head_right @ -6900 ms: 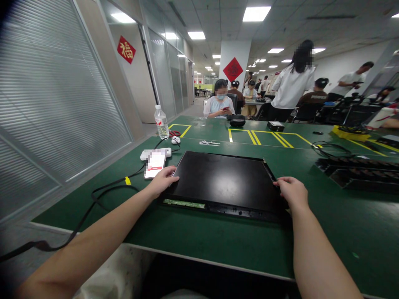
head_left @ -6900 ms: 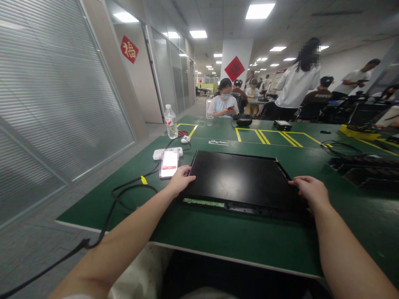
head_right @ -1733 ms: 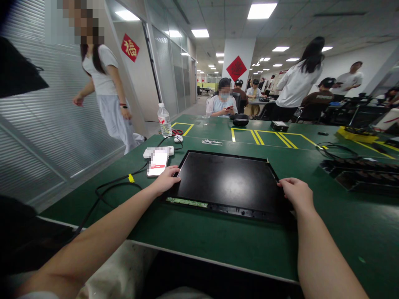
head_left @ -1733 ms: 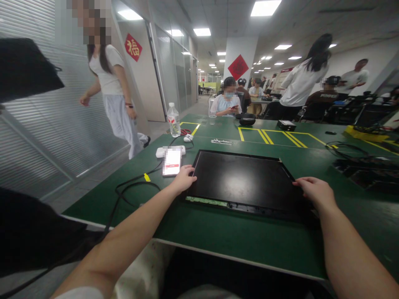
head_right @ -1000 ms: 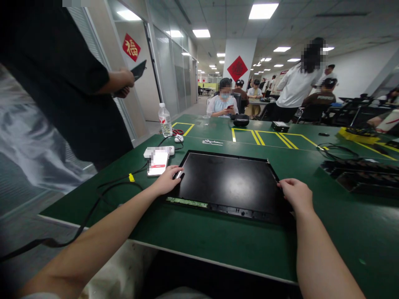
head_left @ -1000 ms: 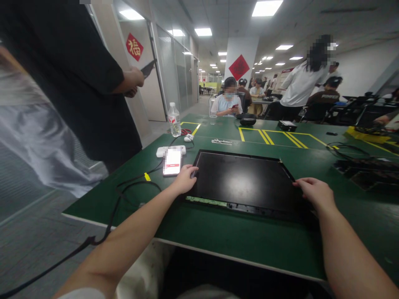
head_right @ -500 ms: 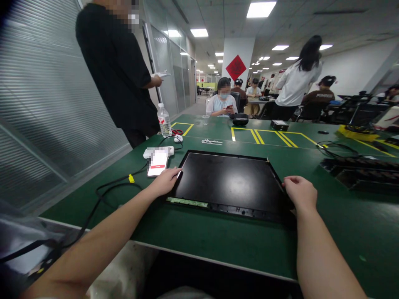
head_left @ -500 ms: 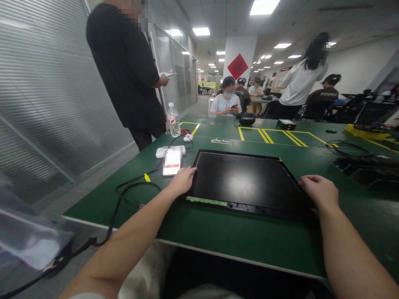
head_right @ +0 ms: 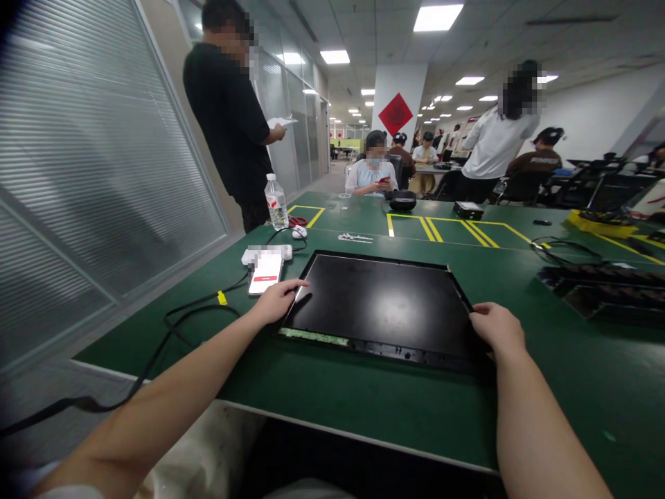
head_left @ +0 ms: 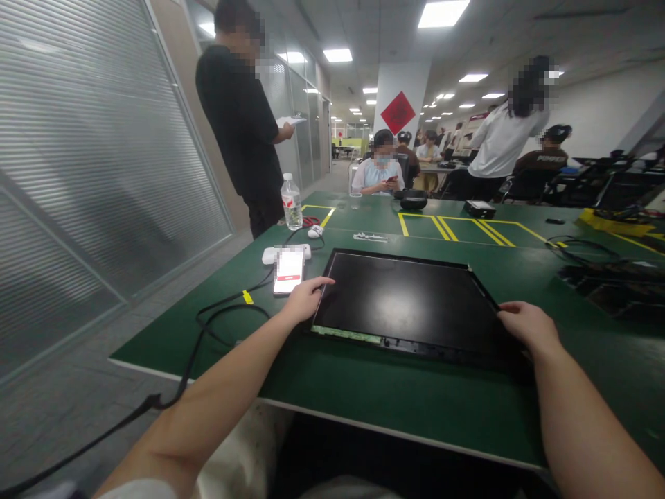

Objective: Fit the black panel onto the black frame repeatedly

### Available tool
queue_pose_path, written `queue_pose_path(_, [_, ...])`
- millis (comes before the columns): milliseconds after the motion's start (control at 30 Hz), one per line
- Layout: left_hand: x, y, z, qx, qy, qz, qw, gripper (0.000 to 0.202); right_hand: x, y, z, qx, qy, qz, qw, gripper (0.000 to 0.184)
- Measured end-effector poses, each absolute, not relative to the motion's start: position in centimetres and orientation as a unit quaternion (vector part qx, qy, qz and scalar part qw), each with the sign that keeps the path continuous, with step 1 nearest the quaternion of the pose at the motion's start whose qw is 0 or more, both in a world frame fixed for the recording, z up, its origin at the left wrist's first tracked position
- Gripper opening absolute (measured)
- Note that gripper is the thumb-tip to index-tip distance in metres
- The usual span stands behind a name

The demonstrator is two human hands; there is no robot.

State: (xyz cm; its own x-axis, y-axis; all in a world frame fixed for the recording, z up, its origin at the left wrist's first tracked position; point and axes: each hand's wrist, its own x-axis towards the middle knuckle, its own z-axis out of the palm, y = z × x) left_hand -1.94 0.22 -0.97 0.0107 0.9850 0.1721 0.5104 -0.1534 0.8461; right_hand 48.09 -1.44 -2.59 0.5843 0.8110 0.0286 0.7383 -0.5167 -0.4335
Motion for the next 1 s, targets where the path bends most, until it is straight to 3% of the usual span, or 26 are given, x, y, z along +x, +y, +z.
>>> queue_pose_path(267, [-0.7,0.2,-0.2,0.458,0.523,0.537,0.479,0.043,47.8,-1.6,-2.4,-0.867,-0.45,0.086,0.196,0.032])
queue_pose_path(733, [-0.8,1.2,-0.6,0.296,0.501,0.591,0.558,0.032,47.3,-1.8,-2.1,-0.869,-0.426,0.118,0.222,0.033])
queue_pose_path(1000, [-0.8,0.9,-0.4,0.297,0.478,0.563,0.605,0.052,47.6,-1.8,-2.3,-0.862,-0.435,0.118,0.23,0.033])
